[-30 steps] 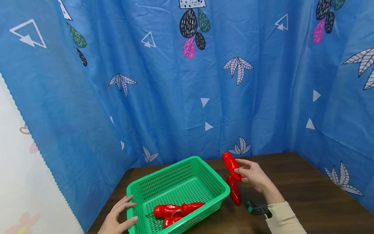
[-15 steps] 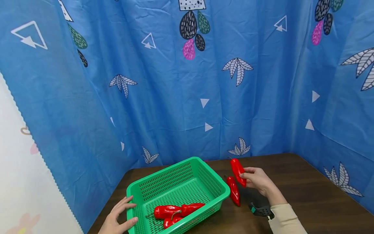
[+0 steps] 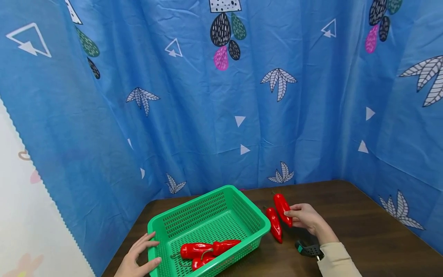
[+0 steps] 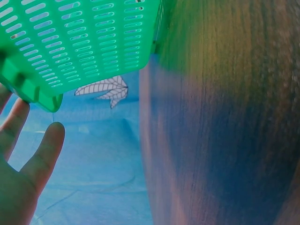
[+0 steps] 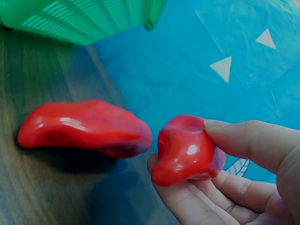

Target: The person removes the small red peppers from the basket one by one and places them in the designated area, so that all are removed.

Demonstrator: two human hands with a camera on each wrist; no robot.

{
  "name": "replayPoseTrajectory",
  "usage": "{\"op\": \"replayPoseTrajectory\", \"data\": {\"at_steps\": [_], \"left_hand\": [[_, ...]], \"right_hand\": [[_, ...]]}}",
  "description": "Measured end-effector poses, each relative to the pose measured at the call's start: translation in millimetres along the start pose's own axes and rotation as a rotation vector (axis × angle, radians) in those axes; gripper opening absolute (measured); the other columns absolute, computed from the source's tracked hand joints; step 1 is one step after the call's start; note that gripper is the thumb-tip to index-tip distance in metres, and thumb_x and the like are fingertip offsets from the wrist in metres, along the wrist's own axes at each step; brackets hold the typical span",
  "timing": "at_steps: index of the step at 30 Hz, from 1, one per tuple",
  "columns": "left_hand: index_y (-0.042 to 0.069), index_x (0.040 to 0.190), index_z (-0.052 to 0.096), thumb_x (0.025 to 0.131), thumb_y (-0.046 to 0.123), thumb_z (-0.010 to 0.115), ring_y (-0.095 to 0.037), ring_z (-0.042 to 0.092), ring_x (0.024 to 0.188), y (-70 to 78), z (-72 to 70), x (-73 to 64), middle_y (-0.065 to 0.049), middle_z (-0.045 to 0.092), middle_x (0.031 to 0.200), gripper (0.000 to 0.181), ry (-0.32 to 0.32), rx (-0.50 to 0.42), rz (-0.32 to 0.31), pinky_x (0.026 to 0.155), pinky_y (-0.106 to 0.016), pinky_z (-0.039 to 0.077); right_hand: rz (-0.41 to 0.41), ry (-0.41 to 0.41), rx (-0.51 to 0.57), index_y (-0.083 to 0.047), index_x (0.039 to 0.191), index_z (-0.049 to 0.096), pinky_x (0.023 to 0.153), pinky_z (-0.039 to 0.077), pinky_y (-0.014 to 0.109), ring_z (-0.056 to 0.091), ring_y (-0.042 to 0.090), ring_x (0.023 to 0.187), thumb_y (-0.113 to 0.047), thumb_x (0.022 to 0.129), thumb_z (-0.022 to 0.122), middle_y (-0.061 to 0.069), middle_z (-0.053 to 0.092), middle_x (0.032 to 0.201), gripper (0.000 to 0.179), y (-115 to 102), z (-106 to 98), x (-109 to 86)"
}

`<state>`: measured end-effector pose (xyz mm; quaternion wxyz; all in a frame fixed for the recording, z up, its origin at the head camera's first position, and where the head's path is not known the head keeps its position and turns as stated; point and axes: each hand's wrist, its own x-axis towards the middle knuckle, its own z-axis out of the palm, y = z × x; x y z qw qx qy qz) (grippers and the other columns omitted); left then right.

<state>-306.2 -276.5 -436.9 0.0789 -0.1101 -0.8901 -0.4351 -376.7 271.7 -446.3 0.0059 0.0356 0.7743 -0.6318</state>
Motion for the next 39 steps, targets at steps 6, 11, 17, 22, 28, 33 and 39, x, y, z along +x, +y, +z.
{"op": "replayPoseTrajectory", "data": {"at_steps": [6,11,17,22,28,33,39], "left_hand": [[0.011,0.126,0.065,0.092,0.034,0.074,-0.046,0.027,0.145,1.8,-1.3,1.0,-0.018,0.044,0.154,0.042,0.009,0.009,0.006,0.118,-0.076,0.032],[0.011,0.125,0.066,0.092,0.032,0.074,-0.047,0.028,0.144,1.0,-3.0,2.8,-0.019,0.046,0.153,0.041,0.018,0.04,0.023,0.115,-0.073,0.039],[0.011,0.126,0.066,0.092,0.033,0.074,-0.047,0.028,0.144,0.2,-2.6,2.8,-0.018,0.045,0.153,0.041,0.013,0.034,0.018,0.116,-0.072,0.038],[0.011,0.126,0.066,0.092,0.032,0.073,-0.048,0.028,0.144,0.4,-2.2,2.1,-0.018,0.045,0.154,0.04,0.009,0.027,0.024,0.116,-0.073,0.037],[0.011,0.126,0.065,0.092,0.034,0.073,-0.048,0.026,0.145,1.5,-2.3,1.4,-0.018,0.044,0.154,0.042,0.0,0.023,0.008,0.117,-0.074,0.035],[0.01,0.127,0.065,0.092,0.036,0.073,-0.049,0.025,0.146,2.2,-1.7,0.1,-0.018,0.043,0.155,0.044,-0.007,0.017,-0.01,0.118,-0.075,0.033],[0.01,0.127,0.065,0.092,0.036,0.073,-0.05,0.025,0.146,1.6,-1.1,0.2,-0.018,0.043,0.155,0.044,-0.007,0.02,-0.01,0.117,-0.075,0.034]], "right_hand": [[0.026,0.002,-0.014,0.018,0.128,0.046,0.081,0.071,0.043,0.07,0.018,0.08,-0.011,0.094,0.069,0.018,0.067,0.103,0.051,7.3,-3.4,2.2],[0.046,-0.001,-0.015,0.019,0.128,0.045,0.078,0.072,0.039,0.068,0.017,0.078,-0.011,0.093,0.07,0.017,0.066,0.101,0.053,10.4,-5.9,1.7],[0.069,-0.008,-0.015,0.018,0.128,0.043,0.073,0.072,0.035,0.065,0.018,0.075,-0.01,0.092,0.07,0.016,0.064,0.098,0.052,15.7,-5.9,1.8],[0.063,-0.012,-0.019,0.012,0.137,0.04,0.074,0.072,0.038,0.067,0.019,0.078,-0.009,0.092,0.07,0.019,0.064,0.103,0.058,18.6,-4.5,2.0],[0.06,-0.024,-0.038,0.005,0.146,0.035,0.078,0.072,0.042,0.067,0.022,0.083,-0.007,0.092,0.069,0.025,0.059,0.114,0.065,18.9,-3.8,2.0],[0.083,-0.021,-0.06,0.004,0.147,0.036,0.077,0.072,0.044,0.067,0.023,0.082,-0.005,0.092,0.068,0.025,0.058,0.113,0.065,17.6,-1.6,0.3],[0.1,-0.032,-0.084,0.005,0.148,0.034,0.074,0.072,0.042,0.068,0.023,0.079,-0.004,0.092,0.067,0.022,0.06,0.108,0.066,16.2,0.1,-2.0]]}}
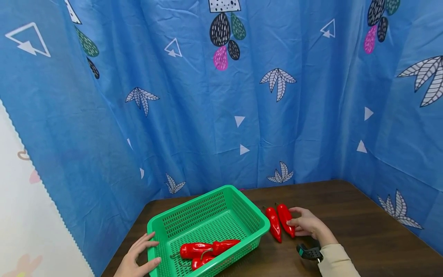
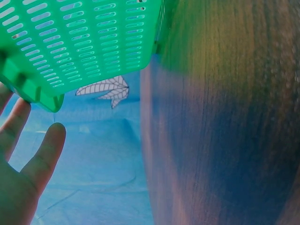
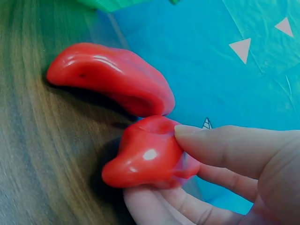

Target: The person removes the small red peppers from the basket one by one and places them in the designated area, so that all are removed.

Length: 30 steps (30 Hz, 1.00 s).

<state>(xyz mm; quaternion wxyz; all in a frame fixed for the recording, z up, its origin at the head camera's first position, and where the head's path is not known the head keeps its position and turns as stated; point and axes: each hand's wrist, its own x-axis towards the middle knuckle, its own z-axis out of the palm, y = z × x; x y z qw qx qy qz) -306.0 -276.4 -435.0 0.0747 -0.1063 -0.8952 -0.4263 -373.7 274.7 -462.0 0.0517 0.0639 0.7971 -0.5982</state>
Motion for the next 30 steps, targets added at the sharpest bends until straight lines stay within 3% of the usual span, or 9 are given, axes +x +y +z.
{"op": "replayPoseTrajectory", "data": {"at_steps": [10,22,30], "left_hand": [[0.011,0.125,0.066,0.091,0.035,0.074,-0.049,0.028,0.145,-3.7,-1.6,2.1,-0.019,0.045,0.153,0.042,0.013,0.019,0.016,0.115,-0.071,0.04],[0.01,0.129,0.063,0.093,0.036,0.072,-0.046,0.025,0.146,-1.8,2.9,-0.7,-0.018,0.041,0.156,0.046,0.001,-0.016,0.009,0.118,-0.078,0.028],[0.009,0.128,0.063,0.093,0.033,0.072,-0.046,0.027,0.144,-2.2,2.8,-2.0,-0.018,0.042,0.155,0.044,0.02,-0.012,0.032,0.117,-0.079,0.029]], "right_hand": [[0.025,-0.022,-0.066,0.003,0.148,0.033,0.066,0.072,0.036,0.064,0.023,0.07,-0.009,0.092,0.067,0.017,0.061,0.091,0.067,-1.1,-0.5,-1.9],[0.054,-0.014,-0.128,0.005,0.144,0.037,0.062,0.069,0.031,0.062,0.022,0.064,-0.014,0.093,0.068,0.015,0.063,0.087,0.063,0.3,-1.2,-2.1],[0.046,-0.011,-0.143,0.007,0.141,0.039,0.063,0.068,0.031,0.062,0.022,0.068,-0.017,0.093,0.069,0.014,0.063,0.089,0.062,0.1,-2.1,0.9]]}}
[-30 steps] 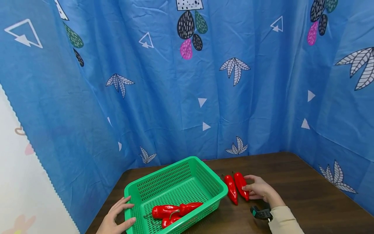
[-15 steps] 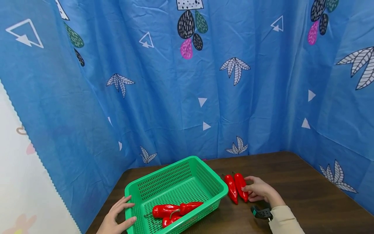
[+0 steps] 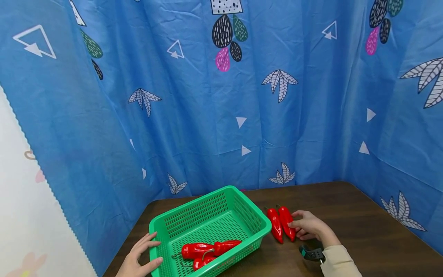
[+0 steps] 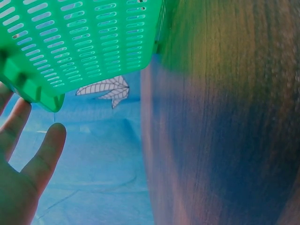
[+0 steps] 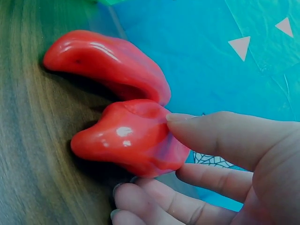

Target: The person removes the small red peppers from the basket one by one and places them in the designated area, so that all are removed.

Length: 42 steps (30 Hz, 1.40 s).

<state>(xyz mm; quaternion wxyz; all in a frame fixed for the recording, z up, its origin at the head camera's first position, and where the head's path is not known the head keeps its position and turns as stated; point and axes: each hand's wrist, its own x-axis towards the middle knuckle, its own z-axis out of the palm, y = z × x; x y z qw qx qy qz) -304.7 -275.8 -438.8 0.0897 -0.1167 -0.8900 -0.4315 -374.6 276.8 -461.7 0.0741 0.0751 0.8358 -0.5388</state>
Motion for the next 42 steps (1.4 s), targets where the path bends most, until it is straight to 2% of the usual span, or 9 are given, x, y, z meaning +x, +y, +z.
{"op": "replayPoseTrajectory", "data": {"at_steps": [10,17,21,22,25,28,29,33,42], "left_hand": [[0.011,0.127,0.065,0.091,0.036,0.074,-0.044,0.028,0.145,-1.8,0.3,0.9,-0.016,0.044,0.155,0.044,0.005,0.016,-0.02,0.12,-0.074,0.032],[0.013,0.125,0.066,0.091,0.037,0.074,-0.047,0.027,0.145,-3.4,-1.6,2.1,-0.017,0.045,0.153,0.043,-0.005,0.02,-0.009,0.118,-0.074,0.034],[0.016,0.123,0.067,0.091,0.038,0.073,-0.046,0.03,0.143,-17.7,1.3,5.1,-0.015,0.047,0.152,0.04,0.019,0.02,0.035,0.116,-0.077,0.034],[0.015,0.124,0.067,0.093,0.035,0.072,-0.04,0.029,0.145,-25.1,3.7,6.0,-0.014,0.047,0.151,0.038,0.035,0.014,0.069,0.123,-0.071,0.029],[0.015,0.125,0.066,0.094,0.034,0.07,-0.041,0.029,0.145,-32.8,5.2,7.1,-0.015,0.047,0.151,0.036,0.044,0.022,0.098,0.121,-0.074,0.028],[0.014,0.124,0.067,0.093,0.034,0.071,-0.043,0.029,0.145,-25.5,2.8,6.1,-0.016,0.047,0.151,0.037,0.032,0.021,0.069,0.122,-0.071,0.03],[0.015,0.124,0.067,0.092,0.037,0.073,-0.049,0.03,0.143,-18.5,0.4,5.5,-0.017,0.047,0.151,0.039,0.018,0.03,0.036,0.114,-0.077,0.035],[0.012,0.125,0.066,0.091,0.035,0.074,-0.048,0.028,0.144,-3.8,-2.9,2.6,-0.018,0.045,0.153,0.042,-0.003,0.029,-0.008,0.117,-0.074,0.036],[0.009,0.127,0.065,0.092,0.034,0.074,-0.049,0.026,0.146,3.3,-3.3,2.5,-0.02,0.044,0.154,0.044,-0.013,0.036,-0.025,0.117,-0.074,0.035]], "right_hand": [[-0.01,0.023,0.006,0.009,0.137,0.04,0.064,0.068,0.031,0.061,0.023,0.07,-0.017,0.093,0.069,0.016,0.062,0.091,0.059,0.2,-4.8,-4.0],[-0.061,0.065,-0.096,0.01,0.136,0.044,0.076,0.069,0.044,0.066,0.024,0.085,-0.024,0.092,0.071,0.018,0.065,0.1,0.061,-13.5,-14.9,-10.7],[-0.099,0.087,-0.134,0.011,0.137,0.043,0.079,0.068,0.047,0.066,0.026,0.088,-0.025,0.092,0.07,0.022,0.066,0.107,0.064,-25.0,-19.7,-16.7],[-0.109,0.092,-0.14,0.011,0.138,0.043,0.078,0.068,0.046,0.066,0.026,0.089,-0.026,0.092,0.07,0.022,0.066,0.109,0.065,-27.9,-20.3,-18.1],[-0.149,0.102,-0.145,0.011,0.138,0.044,0.076,0.067,0.043,0.064,0.027,0.089,-0.026,0.092,0.071,0.023,0.065,0.112,0.065,-34.9,-20.4,-21.5],[-0.175,0.113,-0.142,0.009,0.138,0.046,0.075,0.067,0.041,0.064,0.027,0.089,-0.026,0.091,0.072,0.02,0.065,0.111,0.064,-40.9,-19.9,-24.4],[-0.182,0.115,-0.139,0.008,0.138,0.047,0.075,0.067,0.041,0.065,0.027,0.089,-0.026,0.091,0.073,0.019,0.066,0.11,0.064,-42.6,-19.7,-25.3],[-0.201,0.116,-0.124,0.007,0.138,0.047,0.082,0.068,0.047,0.066,0.028,0.093,-0.027,0.093,0.071,0.019,0.066,0.112,0.061,-49.2,-18.4,-29.6],[-0.276,0.117,-0.059,0.004,0.135,0.051,0.08,0.067,0.039,0.068,0.027,0.093,-0.027,0.097,0.065,0.019,0.068,0.112,0.051,-63.4,-13.4,-38.6]]}}
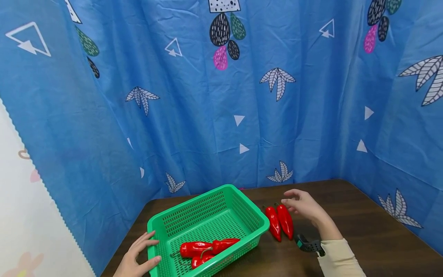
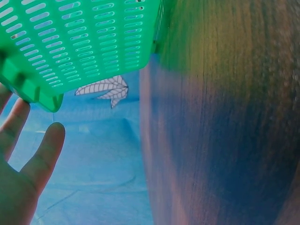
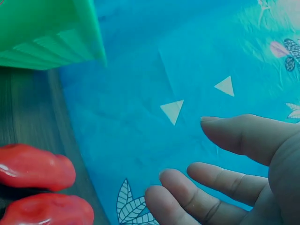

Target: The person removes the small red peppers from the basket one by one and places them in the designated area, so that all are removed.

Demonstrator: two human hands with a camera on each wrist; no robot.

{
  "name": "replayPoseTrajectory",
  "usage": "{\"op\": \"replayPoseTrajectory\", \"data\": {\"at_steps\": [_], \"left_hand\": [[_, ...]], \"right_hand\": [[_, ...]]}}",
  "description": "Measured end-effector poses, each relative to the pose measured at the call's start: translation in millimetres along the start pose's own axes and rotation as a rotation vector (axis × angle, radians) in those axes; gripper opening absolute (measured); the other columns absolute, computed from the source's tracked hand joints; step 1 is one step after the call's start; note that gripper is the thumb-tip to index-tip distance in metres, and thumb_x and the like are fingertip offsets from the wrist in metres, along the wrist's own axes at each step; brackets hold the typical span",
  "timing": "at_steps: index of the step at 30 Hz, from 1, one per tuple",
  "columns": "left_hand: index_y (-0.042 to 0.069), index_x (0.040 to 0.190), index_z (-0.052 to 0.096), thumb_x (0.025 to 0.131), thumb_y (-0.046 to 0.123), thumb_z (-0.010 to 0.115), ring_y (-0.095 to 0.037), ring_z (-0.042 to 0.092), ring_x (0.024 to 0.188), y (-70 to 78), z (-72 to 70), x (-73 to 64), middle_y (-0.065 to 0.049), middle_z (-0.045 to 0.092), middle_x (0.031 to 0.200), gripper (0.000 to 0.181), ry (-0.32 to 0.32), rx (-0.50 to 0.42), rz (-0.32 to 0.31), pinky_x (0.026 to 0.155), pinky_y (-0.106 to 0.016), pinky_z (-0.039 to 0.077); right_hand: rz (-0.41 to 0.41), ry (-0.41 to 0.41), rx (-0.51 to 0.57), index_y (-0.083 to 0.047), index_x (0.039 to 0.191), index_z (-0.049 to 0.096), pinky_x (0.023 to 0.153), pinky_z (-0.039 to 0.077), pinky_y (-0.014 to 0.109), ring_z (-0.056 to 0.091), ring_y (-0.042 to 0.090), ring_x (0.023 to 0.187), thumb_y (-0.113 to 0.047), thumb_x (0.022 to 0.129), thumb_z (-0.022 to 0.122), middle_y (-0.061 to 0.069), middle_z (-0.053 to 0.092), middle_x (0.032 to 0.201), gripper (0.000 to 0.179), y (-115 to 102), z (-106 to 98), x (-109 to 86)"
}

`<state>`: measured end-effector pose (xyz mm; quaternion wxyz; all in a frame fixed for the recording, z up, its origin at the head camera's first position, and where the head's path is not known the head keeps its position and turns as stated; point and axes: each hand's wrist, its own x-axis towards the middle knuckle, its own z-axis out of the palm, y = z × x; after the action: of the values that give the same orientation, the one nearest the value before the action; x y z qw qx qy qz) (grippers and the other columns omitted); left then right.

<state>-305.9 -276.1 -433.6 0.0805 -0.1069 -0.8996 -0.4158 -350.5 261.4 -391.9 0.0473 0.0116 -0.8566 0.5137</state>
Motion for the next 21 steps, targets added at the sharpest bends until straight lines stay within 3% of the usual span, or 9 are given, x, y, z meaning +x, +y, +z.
{"op": "replayPoseTrajectory", "data": {"at_steps": [8,14,21], "left_hand": [[0.01,0.125,0.067,0.09,0.033,0.075,-0.048,0.028,0.145,-3.8,-1.0,2.2,-0.019,0.048,0.152,0.043,0.017,0.033,0.013,0.113,-0.071,0.041],[0.011,0.125,0.067,0.09,0.035,0.075,-0.049,0.028,0.146,-1.3,-1.1,1.5,-0.019,0.047,0.152,0.043,0.015,0.031,0.004,0.113,-0.071,0.041],[0.01,0.126,0.066,0.092,0.033,0.074,-0.049,0.027,0.145,-2.5,0.1,-0.2,-0.02,0.045,0.153,0.042,0.009,0.0,0.0,0.116,-0.073,0.037]], "right_hand": [[-0.026,-0.013,0.05,0.004,0.134,0.053,0.083,0.067,0.04,0.068,0.029,0.092,-0.023,0.099,0.062,0.015,0.068,0.11,0.045,-7.2,4.5,-0.6],[-0.052,-0.038,0.096,0.005,0.132,0.053,0.089,0.067,0.049,0.067,0.03,0.093,-0.023,0.099,0.062,0.019,0.068,0.114,0.044,-12.7,12.7,0.3],[-0.103,-0.094,0.165,0.002,0.133,0.053,0.092,0.066,0.048,0.066,0.027,0.091,-0.024,0.099,0.063,0.016,0.067,0.115,0.044,-19.0,20.8,3.6]]}}
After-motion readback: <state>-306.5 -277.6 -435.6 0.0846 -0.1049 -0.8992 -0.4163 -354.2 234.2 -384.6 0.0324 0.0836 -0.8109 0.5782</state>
